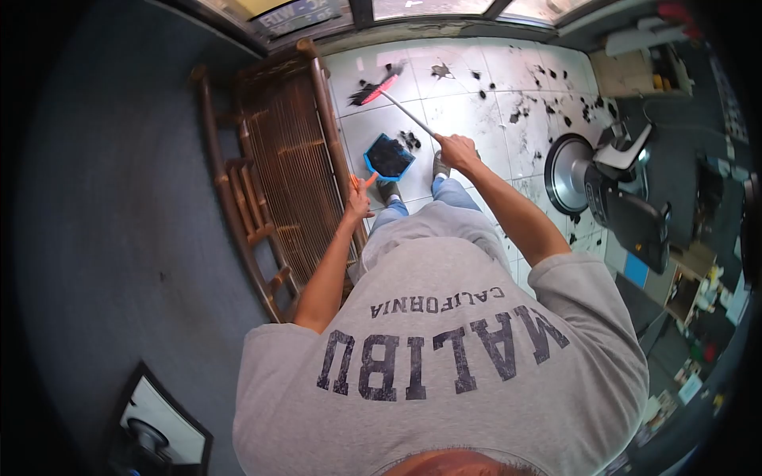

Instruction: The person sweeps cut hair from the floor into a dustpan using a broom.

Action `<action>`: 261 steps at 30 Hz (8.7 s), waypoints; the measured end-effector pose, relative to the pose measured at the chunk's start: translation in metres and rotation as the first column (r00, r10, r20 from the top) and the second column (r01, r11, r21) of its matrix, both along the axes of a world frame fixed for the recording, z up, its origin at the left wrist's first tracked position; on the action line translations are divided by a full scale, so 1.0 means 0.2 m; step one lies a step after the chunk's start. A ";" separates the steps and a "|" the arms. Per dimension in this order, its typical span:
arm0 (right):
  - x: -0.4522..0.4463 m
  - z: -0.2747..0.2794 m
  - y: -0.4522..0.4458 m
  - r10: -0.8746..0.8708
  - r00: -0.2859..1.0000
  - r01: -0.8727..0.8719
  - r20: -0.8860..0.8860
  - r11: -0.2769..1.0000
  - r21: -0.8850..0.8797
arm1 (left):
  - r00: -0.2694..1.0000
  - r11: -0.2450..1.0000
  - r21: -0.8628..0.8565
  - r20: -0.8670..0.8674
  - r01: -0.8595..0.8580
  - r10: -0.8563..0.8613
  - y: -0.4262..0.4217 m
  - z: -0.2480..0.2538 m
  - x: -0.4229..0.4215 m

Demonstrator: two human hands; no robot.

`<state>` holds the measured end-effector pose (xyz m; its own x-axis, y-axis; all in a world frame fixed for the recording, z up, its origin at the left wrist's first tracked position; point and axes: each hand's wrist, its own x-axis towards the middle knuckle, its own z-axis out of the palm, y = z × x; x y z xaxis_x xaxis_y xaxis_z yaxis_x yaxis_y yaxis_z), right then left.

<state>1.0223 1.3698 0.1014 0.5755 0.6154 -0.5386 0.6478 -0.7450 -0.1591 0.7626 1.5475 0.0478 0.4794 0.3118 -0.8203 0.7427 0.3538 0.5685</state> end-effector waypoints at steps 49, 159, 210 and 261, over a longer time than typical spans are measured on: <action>1.18 -0.04 -0.40 0.200 0.974 -0.207 -0.110 0.977 -0.059 | 0.717 0.739 0.048 -0.204 -0.672 0.666 -0.62 0.00 0.17; 1.98 -0.26 -0.88 0.563 0.783 -0.515 0.266 0.825 -0.230 | 0.722 0.762 0.170 -0.246 -0.624 0.646 -0.62 0.12 0.14; 1.62 -0.53 -0.83 -0.805 0.032 0.997 -0.592 0.064 -0.033 | 0.980 0.995 0.094 -0.200 0.039 -0.019 0.56 -0.19 1.58; 0.84 0.05 -0.28 -0.749 -0.028 0.987 -0.662 0.084 -0.137 | 0.932 0.948 0.066 -0.216 0.312 -0.292 0.71 -0.21 1.97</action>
